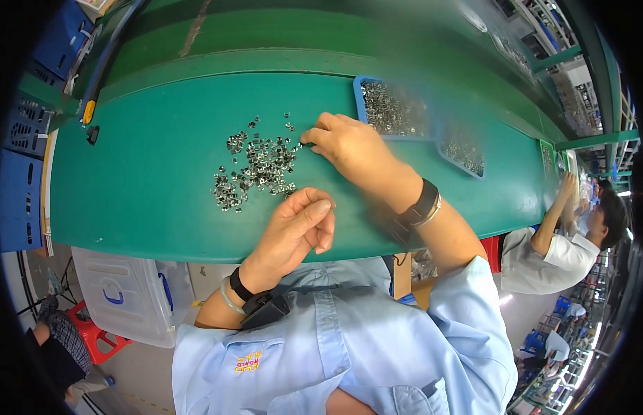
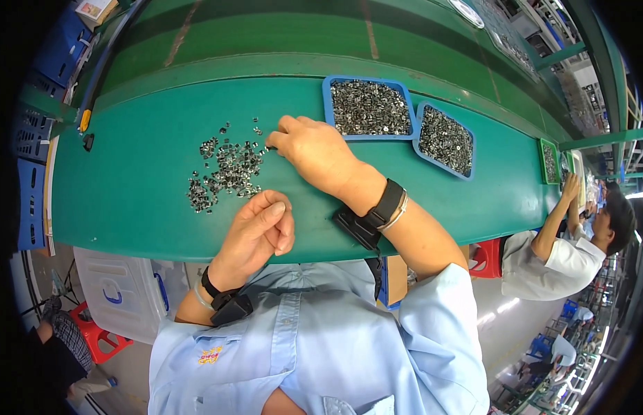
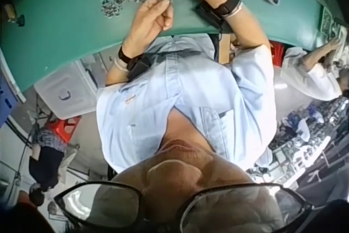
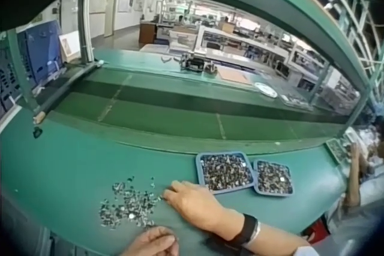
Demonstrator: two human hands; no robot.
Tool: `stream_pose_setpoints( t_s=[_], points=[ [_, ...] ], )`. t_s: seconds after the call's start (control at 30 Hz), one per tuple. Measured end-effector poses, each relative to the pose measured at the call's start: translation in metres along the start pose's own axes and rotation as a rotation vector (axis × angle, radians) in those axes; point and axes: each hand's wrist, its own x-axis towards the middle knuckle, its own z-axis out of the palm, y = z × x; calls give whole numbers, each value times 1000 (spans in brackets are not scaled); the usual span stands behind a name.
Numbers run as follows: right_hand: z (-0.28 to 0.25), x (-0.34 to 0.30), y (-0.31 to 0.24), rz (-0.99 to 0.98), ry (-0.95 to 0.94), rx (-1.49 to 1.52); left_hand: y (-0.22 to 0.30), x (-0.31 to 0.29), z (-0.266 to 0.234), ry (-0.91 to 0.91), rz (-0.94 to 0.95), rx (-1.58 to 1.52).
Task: The person is manually assembling small metal components on an industrial production line.
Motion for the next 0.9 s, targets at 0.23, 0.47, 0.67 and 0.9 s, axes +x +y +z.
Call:
stream_pose_setpoints(
  t_s=[0.23,0.47,0.67,0.9],
  points=[
    [-13,-24,-15,67,69,213,2,-1,0,13,13,-87],
    [-21,-68,-42,26,204,274,-4,4,10,92,44,15],
    [-17,-86,-50,178,270,467,-9,5,15,91,22,62],
    [-20,-96,-54,252,300,599,-12,2,23,77,38,135]
  ],
)
